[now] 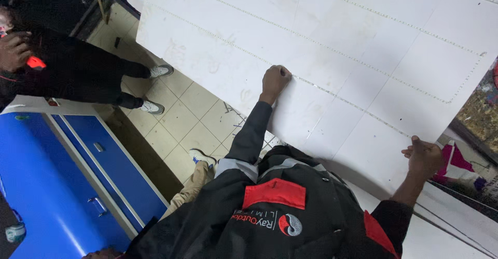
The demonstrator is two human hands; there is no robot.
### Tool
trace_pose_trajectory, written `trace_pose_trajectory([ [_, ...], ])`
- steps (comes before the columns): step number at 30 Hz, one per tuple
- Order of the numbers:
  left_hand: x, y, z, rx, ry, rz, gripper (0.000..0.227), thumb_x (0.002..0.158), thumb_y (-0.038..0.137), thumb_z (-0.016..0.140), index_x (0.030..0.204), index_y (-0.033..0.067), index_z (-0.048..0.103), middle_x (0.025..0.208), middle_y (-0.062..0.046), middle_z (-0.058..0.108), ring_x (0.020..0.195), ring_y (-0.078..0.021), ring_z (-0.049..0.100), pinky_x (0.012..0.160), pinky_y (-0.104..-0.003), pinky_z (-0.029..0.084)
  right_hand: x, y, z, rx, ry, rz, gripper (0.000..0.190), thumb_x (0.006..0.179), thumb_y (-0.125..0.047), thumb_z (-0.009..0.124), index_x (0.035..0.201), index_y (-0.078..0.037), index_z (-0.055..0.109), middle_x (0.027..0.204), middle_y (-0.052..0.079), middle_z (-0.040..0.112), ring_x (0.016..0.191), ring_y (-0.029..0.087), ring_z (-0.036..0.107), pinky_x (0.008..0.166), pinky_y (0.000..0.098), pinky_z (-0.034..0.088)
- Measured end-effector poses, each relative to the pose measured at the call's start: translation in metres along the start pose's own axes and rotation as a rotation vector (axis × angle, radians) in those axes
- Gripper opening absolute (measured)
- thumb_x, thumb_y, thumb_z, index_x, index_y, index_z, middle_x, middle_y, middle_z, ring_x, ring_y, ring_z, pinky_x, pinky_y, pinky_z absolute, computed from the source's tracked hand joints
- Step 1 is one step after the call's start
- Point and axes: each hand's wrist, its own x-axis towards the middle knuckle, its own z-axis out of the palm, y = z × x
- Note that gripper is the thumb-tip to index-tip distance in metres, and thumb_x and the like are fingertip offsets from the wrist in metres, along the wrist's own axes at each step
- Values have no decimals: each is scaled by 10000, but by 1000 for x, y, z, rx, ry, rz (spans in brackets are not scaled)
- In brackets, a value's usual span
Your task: The person measures and cuts a black wire on a white board using a ruler and pliers. They then untangle a bundle of wires, cut a section, and strip the ends of the wire using pliers.
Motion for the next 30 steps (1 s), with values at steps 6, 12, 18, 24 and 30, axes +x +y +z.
trace_pose_trajectory([
  [6, 5, 1, -12, 60, -93, -48, 159, 826, 426, 729, 867, 301, 817, 912, 64, 849, 935, -208, 814, 817, -412, 589, 2, -14, -9, -429, 184, 35, 981, 977, -736, 1033, 651, -227, 260, 621, -74, 211, 575, 106, 139, 583, 373, 136],
  [12, 11, -18, -7, 59, -167, -57, 13, 915, 382, 791, 914, 373, 799, 932, 152, 810, 925, -125, 774, 820, -354, 550, 0, 6, -4, -558, 440, 103, 1072, 759, -859, 1061, 1263, -72, 536, 1171, 182, 782, 1006, 452, 755, 731, 607, 566],
  [18, -1, -14, -2, 60, -155, 36, 106, 1083, 205, 753, 1180, 236, 779, 1181, -52, 760, 1195, -336, 782, 1097, -609, 565, 7, 13, -6, -197, 236, 145, 692, 926, -775, 1089, 821, -326, 574, 753, -111, 547, 765, 96, 605, 777, 321, 422],
  [24, -1, -9, -11, 154, -217, 42, 140, 1086, 231, 760, 1196, 317, 771, 1211, -7, 742, 1250, -348, 763, 1122, -622, 558, 15, 23, -17, -277, 171, 67, 732, 908, -822, 1093, 1011, -175, 766, 860, 24, 686, 838, 196, 681, 788, 401, 488],
  [30, -4, 7, -4, 336, -83, 98, 89, 1092, 229, 773, 1175, 211, 798, 1160, -25, 770, 1166, -305, 799, 1068, -605, 611, 31, 41, -25, -224, -45, 269, 752, 919, -822, 997, 1132, -138, 768, 900, 18, 631, 804, 186, 634, 754, 409, 507],
])
